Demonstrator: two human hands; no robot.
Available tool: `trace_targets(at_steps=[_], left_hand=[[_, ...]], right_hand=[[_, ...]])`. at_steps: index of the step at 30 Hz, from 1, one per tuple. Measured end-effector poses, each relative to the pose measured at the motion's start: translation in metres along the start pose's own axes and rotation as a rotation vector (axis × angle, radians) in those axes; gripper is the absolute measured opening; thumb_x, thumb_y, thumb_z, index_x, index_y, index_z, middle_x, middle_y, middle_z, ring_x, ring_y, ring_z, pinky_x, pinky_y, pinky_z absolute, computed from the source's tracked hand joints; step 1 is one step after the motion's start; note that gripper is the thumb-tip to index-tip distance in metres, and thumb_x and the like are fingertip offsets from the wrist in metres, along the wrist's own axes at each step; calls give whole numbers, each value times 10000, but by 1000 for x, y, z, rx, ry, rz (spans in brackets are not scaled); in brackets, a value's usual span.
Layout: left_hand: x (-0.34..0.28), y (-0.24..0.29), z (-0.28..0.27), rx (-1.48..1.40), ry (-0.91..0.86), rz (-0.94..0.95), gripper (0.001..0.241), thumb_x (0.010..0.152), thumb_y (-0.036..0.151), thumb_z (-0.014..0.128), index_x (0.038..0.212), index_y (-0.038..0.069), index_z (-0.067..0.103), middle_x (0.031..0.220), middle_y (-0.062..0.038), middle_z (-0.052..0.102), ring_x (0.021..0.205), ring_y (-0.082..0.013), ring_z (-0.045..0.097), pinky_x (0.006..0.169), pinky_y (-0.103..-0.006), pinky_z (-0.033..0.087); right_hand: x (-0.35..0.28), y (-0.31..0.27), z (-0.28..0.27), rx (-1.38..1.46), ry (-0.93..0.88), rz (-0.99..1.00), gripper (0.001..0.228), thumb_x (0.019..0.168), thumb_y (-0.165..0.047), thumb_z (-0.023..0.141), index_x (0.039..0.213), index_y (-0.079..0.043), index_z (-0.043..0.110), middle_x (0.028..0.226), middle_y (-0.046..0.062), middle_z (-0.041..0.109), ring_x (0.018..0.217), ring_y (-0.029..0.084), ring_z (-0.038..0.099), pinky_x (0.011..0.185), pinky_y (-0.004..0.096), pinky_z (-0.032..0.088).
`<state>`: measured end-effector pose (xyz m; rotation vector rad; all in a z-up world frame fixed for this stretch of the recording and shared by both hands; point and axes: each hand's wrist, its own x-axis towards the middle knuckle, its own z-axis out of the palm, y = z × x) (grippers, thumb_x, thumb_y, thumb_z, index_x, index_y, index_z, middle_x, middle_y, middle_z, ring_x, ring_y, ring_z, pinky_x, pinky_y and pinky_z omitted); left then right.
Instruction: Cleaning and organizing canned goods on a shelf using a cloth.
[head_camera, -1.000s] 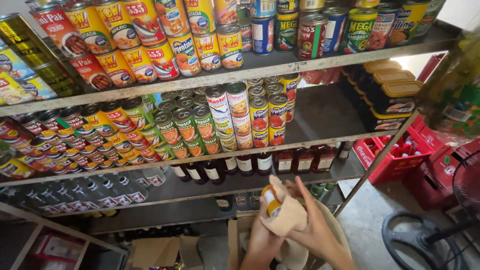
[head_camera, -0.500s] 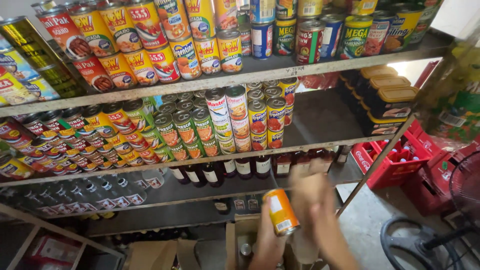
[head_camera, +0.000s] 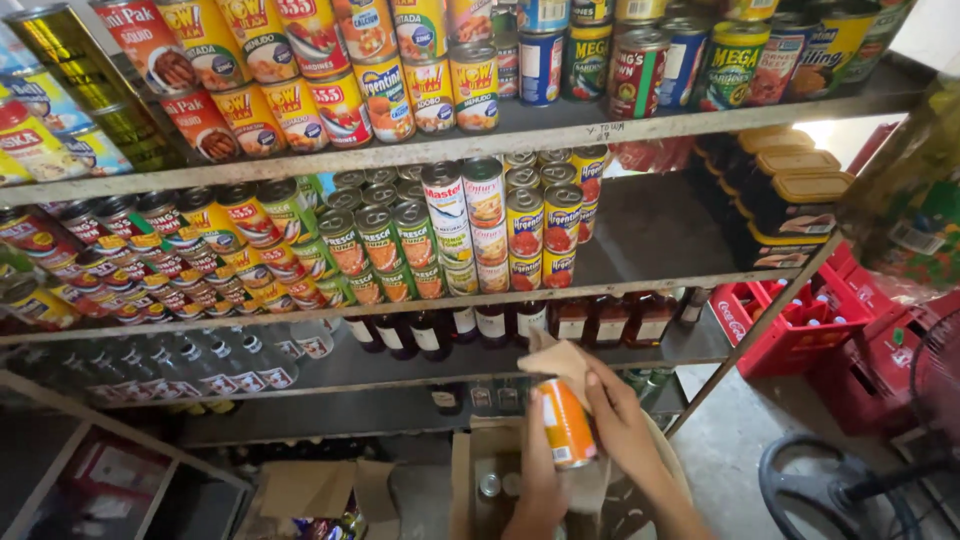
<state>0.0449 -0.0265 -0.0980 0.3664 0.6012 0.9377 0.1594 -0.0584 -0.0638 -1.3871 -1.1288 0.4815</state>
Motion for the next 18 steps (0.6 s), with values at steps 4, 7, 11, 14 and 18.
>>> trace_targets(at_steps=[4,7,11,14,18], left_hand=[[-20,32,31,-109,-127,122,339,1020,284,555,1306,103,571,1055,-57,664,923,-165,668,777,-315,529],[-9,41,23,64,-28,134,341,999,323,529,1274,122,557,1052,-79,675,897,-197,677,750,-350,543],[16,13,-3,301,43,123,386,981,311,527,1311,113,556,1131,-69,680,1004,-180,703,837,-348,571],[21,-20,-21,258,-96,211,431,977,290,537,1359,90,546,1190,-56,666,1056,-165,670,889,-334,548],[0,-5,5,240,-60,144,447,1008,289,553,1390,59,566,1210,-48,650,1084,-137,611,947,-295,483]], right_hand=[[-11,31,-1,53,-28,98,442,1030,-233,506,1413,-22,566,1269,111,718,1170,171,625,1004,287,465],[-34,17,-1,58,-7,100,407,981,-191,602,1343,-6,625,1237,114,726,1123,182,647,961,302,494],[-37,-15,0,-72,25,-210,350,878,-137,735,1193,15,730,1115,122,727,1041,226,663,935,324,493],[-31,-17,1,-68,70,-257,378,804,-131,784,1153,9,746,1071,121,693,1016,235,652,896,331,496],[-10,-3,4,77,212,-263,308,979,-177,615,1195,42,628,1241,127,617,1143,214,591,982,328,461]])
